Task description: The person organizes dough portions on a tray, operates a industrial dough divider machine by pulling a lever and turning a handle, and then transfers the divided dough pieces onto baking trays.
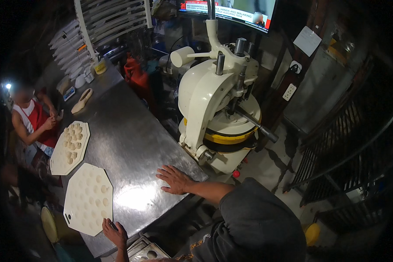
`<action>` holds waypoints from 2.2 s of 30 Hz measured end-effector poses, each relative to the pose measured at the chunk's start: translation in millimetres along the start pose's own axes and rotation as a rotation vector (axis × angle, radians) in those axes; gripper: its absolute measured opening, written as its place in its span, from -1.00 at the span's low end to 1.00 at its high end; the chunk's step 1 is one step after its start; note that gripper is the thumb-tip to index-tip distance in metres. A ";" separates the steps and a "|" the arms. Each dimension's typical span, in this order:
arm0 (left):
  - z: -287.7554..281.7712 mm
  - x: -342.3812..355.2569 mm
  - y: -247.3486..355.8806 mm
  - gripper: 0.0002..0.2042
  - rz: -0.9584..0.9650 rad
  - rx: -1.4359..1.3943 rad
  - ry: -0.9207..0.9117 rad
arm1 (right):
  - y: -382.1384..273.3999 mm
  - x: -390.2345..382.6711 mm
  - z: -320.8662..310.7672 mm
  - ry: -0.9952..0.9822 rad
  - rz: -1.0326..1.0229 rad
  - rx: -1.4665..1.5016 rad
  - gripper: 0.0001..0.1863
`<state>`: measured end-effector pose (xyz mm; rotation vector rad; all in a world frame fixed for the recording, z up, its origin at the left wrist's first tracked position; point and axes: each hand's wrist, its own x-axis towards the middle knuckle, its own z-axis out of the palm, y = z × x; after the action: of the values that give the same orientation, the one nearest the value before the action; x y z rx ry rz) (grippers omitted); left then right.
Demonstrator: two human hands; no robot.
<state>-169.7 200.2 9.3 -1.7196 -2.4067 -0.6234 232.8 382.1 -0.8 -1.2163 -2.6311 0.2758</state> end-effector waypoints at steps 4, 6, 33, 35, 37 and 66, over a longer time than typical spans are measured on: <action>-1.5 1.1 1.1 -0.49 -0.001 -0.028 -0.001 | 0.2 2.2 -5.4 -0.037 0.008 0.007 -0.23; -1.0 1.0 0.1 -0.50 -0.003 -0.024 0.001 | -1.1 2.0 -9.2 -0.058 0.009 0.015 -0.23; 0.7 1.2 -0.8 -0.53 -0.015 -0.022 0.035 | -6.2 2.5 -18.3 -0.143 0.045 -0.001 -0.24; -0.9 1.5 1.0 -0.53 -0.012 -0.023 0.039 | -6.3 2.5 -18.1 -0.143 0.045 -0.002 -0.24; -1.3 1.7 1.7 -0.53 -0.009 -0.025 0.039 | -5.2 2.0 -16.3 -0.134 0.044 -0.006 -0.24; 3.6 0.7 -5.4 -0.52 0.004 -0.042 0.052 | -2.1 1.2 -8.3 -0.061 0.006 -0.026 -0.24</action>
<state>-174.4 200.8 4.9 -1.7022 -2.3713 -0.7137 232.8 382.3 7.8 -1.2441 -2.6916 0.2851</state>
